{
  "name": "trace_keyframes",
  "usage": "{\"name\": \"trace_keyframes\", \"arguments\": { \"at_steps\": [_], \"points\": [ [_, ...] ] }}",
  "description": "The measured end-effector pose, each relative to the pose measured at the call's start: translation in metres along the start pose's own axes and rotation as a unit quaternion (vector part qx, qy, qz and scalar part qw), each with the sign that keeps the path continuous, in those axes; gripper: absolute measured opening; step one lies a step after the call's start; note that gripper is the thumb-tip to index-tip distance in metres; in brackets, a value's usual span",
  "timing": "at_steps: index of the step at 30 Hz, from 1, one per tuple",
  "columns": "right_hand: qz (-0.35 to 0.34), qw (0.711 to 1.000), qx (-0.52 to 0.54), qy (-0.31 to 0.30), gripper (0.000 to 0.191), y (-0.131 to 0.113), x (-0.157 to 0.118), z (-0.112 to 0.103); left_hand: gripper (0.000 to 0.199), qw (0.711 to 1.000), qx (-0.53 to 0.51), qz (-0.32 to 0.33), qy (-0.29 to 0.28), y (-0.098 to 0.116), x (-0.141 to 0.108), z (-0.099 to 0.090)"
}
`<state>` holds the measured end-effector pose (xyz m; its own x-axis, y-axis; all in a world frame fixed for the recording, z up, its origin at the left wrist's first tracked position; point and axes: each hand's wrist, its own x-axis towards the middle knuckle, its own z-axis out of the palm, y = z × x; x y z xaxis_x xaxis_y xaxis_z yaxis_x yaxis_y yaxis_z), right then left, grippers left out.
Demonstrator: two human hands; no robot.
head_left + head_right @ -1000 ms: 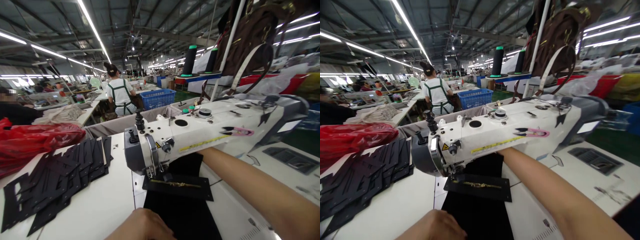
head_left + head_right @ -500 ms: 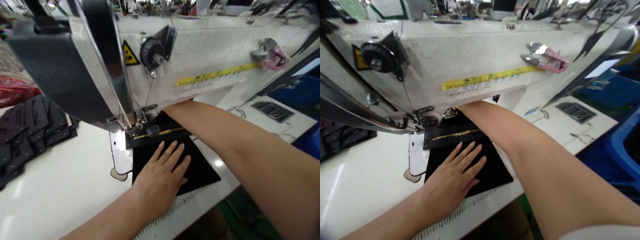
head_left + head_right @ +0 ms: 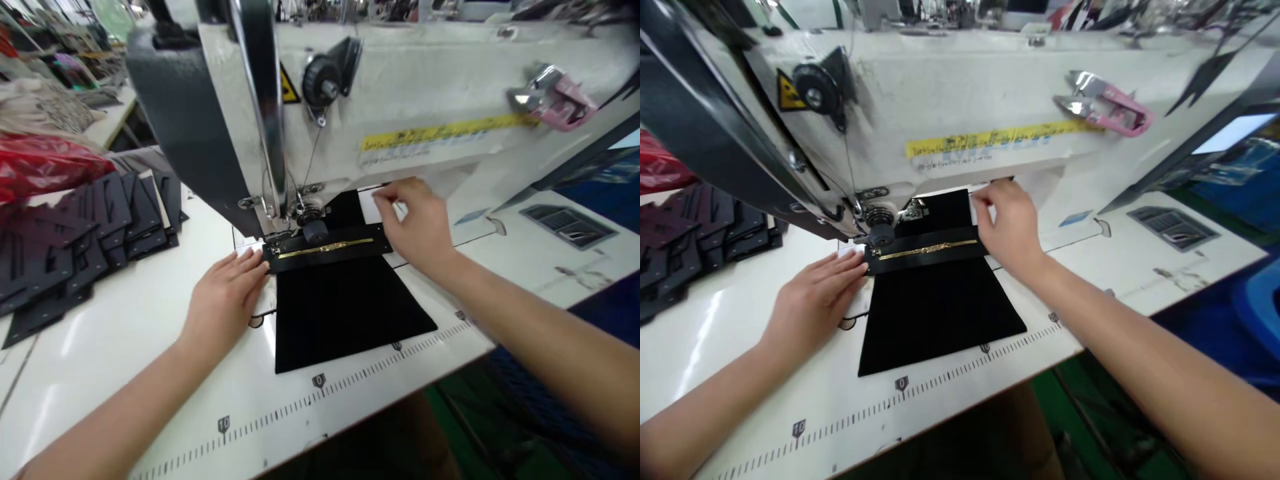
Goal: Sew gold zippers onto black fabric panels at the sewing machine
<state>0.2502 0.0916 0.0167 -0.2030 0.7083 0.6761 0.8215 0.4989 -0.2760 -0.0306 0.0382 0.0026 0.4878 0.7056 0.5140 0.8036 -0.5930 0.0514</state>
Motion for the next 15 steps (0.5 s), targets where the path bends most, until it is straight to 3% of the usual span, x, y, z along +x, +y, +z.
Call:
{"name": "trace_keyframes", "arguments": {
  "at_steps": [2, 4, 7, 10, 15],
  "points": [
    [-0.063, 0.997, 0.025, -0.024, 0.013, -0.026, -0.008, 0.004, 0.025, 0.999, 0.003, 0.033, -0.006, 0.0, 0.002, 0.006],
    [-0.129, 0.987, 0.051, -0.086, 0.014, -0.053, -0.015, 0.014, 0.026, 0.999, 0.017, 0.042, -0.001, 0.003, 0.004, 0.008],
    [-0.154, 0.973, 0.053, -0.161, 0.018, -0.078, -0.016, 0.033, 0.026, 0.998, 0.026, 0.047, 0.012, 0.008, 0.004, 0.009],
    [-0.148, 0.966, 0.04, -0.21, 0.022, -0.082, -0.011, 0.046, 0.026, 0.998, 0.03, 0.052, 0.019, 0.008, 0.003, 0.01],
    [-0.18, 0.96, 0.04, -0.211, 0.023, -0.076, -0.009, 0.047, 0.027, 0.994, 0.067, 0.084, 0.009, 0.008, 0.006, 0.01]
  ]
}}
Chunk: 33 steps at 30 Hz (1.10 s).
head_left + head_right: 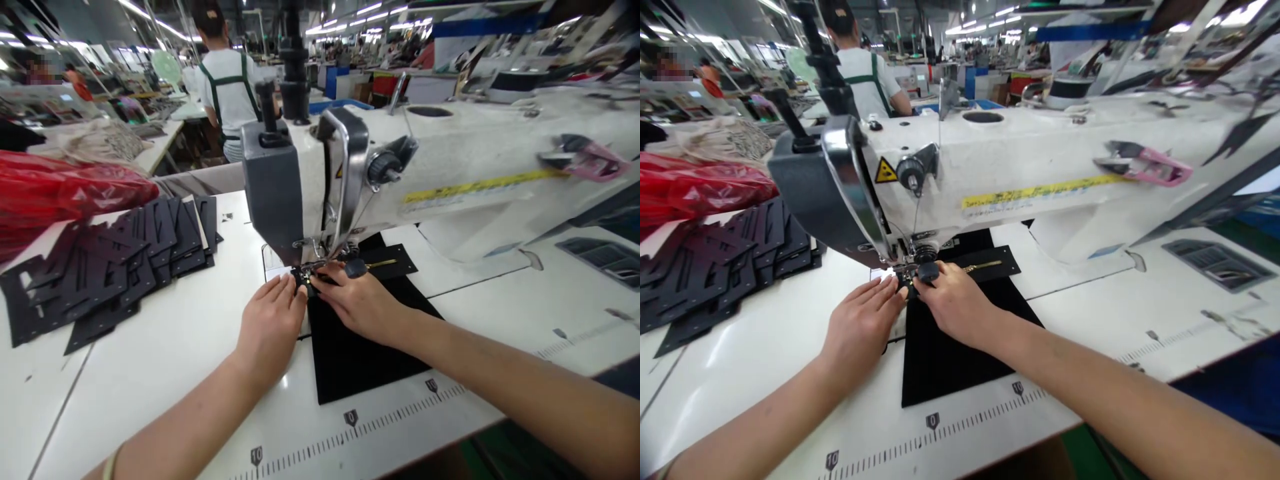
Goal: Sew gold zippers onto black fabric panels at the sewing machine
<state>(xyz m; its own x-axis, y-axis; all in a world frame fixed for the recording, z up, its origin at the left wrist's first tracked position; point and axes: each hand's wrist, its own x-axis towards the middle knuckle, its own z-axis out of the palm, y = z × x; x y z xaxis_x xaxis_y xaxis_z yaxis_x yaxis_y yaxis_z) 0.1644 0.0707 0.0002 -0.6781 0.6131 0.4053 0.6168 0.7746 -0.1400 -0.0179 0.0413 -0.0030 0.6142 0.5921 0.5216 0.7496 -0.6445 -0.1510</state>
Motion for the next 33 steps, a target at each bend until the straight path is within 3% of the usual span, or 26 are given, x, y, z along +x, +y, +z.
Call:
{"name": "trace_keyframes", "arguments": {
  "at_steps": [14, 33],
  "points": [
    [-0.024, 0.999, -0.031, -0.013, 0.024, 0.003, 0.002, 0.0, 0.029, 0.999, 0.035, 0.015, 0.001, 0.004, 0.007, -0.002],
    [-0.034, 0.998, 0.003, 0.062, 0.015, 0.01, 0.008, 0.007, 0.024, 1.0, 0.002, -0.008, 0.011, -0.006, 0.006, 0.007]
  ]
}}
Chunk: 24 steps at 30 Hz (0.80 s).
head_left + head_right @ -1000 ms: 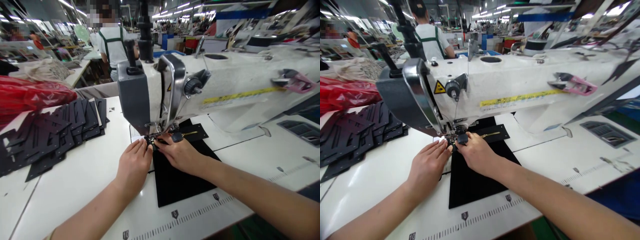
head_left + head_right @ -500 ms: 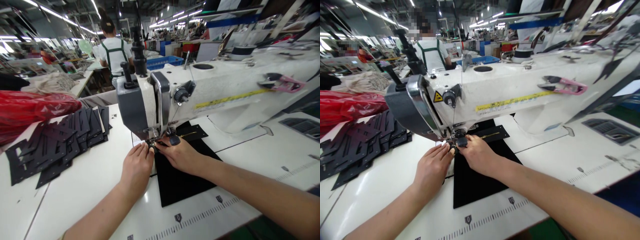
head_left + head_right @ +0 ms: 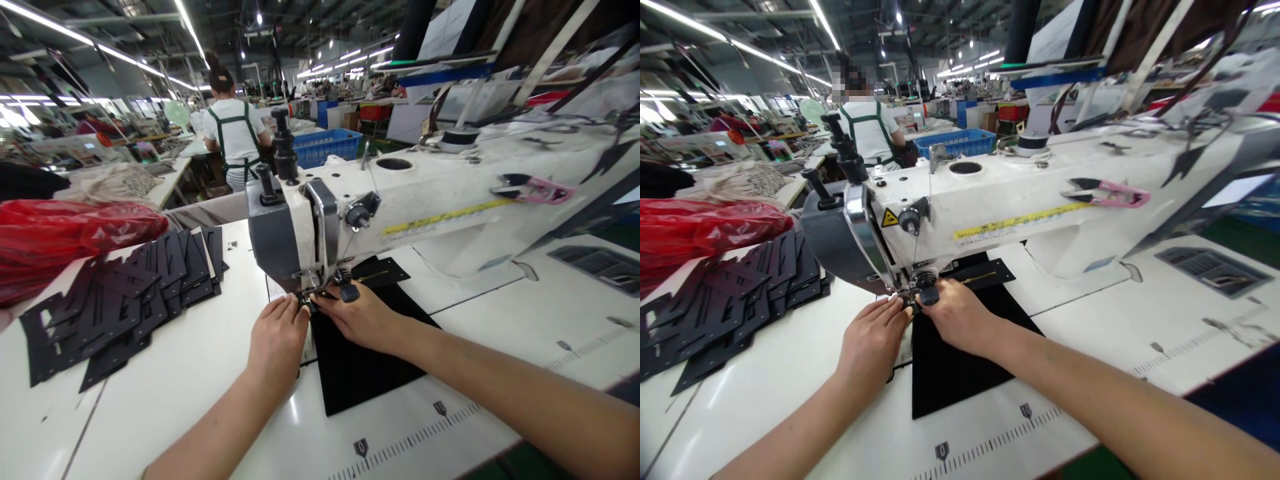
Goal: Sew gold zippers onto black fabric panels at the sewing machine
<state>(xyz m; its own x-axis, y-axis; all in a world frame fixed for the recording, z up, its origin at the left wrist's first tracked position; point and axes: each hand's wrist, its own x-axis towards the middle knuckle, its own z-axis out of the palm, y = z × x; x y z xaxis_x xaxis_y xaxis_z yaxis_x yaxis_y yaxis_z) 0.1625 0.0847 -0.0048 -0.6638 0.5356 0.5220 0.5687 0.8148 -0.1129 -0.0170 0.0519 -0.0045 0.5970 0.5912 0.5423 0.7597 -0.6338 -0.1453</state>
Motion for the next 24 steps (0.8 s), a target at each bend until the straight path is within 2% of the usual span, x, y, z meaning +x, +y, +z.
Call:
{"name": "trace_keyframes", "arguments": {
  "at_steps": [10, 18, 24],
  "points": [
    [0.006, 0.999, 0.03, 0.018, 0.016, 0.0014, 0.0009, 0.0025, 0.017, 1.0, -0.009, -0.018, -0.008, -0.0018, -0.002, 0.0033],
    [0.029, 0.997, 0.049, 0.045, 0.015, -0.0025, -0.0014, 0.0077, 0.017, 1.0, -0.01, -0.023, 0.008, -0.0033, -0.0051, 0.005],
    [0.019, 0.998, 0.044, 0.044, 0.016, 0.0005, 0.0, 0.0092, 0.02, 0.999, -0.004, -0.026, 0.022, -0.0042, -0.0054, 0.0077]
  ]
}}
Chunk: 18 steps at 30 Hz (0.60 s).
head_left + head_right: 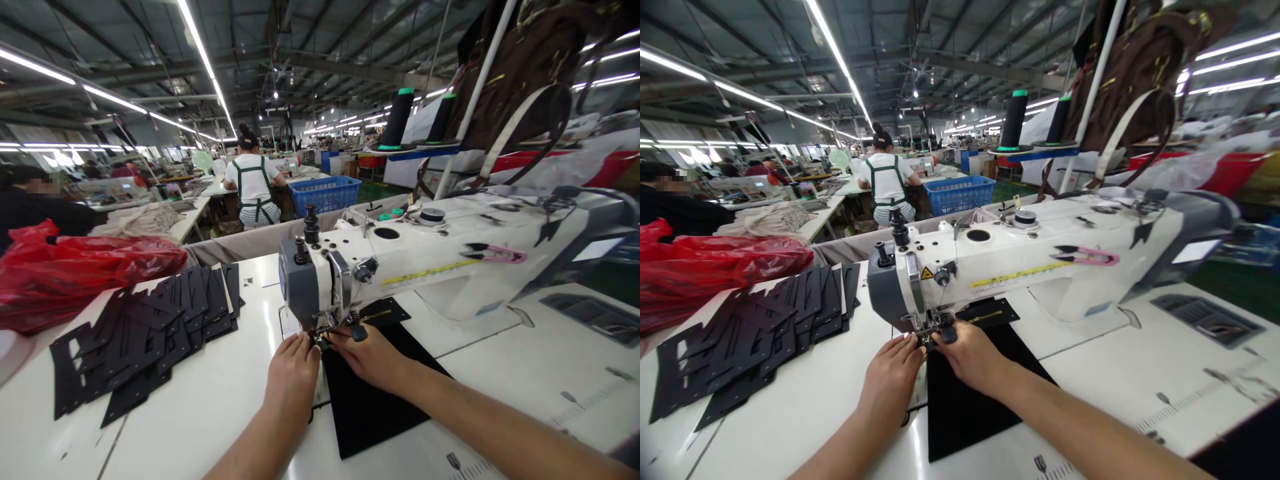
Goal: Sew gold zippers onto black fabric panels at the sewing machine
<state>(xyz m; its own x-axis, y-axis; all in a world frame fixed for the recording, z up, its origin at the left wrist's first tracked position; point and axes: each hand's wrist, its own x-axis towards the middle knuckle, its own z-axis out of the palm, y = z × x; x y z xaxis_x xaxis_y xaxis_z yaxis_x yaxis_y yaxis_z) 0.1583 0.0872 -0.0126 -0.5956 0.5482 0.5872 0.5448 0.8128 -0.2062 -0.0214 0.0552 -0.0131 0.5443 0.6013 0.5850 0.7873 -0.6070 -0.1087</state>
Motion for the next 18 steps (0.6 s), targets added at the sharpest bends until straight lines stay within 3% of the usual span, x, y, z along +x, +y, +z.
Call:
{"name": "trace_keyframes", "arguments": {
  "at_steps": [12, 15, 18],
  "points": [
    [0.012, 0.999, -0.045, -0.005, 0.014, 0.002, 0.003, 0.0, 0.017, 1.0, -0.007, -0.018, -0.014, -0.003, 0.002, 0.002],
    [0.051, 0.996, -0.078, -0.002, 0.022, -0.004, -0.005, -0.013, 0.016, 0.999, -0.014, -0.037, -0.023, -0.004, 0.001, -0.006],
    [0.092, 0.984, -0.149, -0.014, 0.043, -0.026, -0.032, -0.03, 0.015, 0.998, -0.03, -0.048, -0.036, 0.001, -0.006, -0.026]
  ]
}}
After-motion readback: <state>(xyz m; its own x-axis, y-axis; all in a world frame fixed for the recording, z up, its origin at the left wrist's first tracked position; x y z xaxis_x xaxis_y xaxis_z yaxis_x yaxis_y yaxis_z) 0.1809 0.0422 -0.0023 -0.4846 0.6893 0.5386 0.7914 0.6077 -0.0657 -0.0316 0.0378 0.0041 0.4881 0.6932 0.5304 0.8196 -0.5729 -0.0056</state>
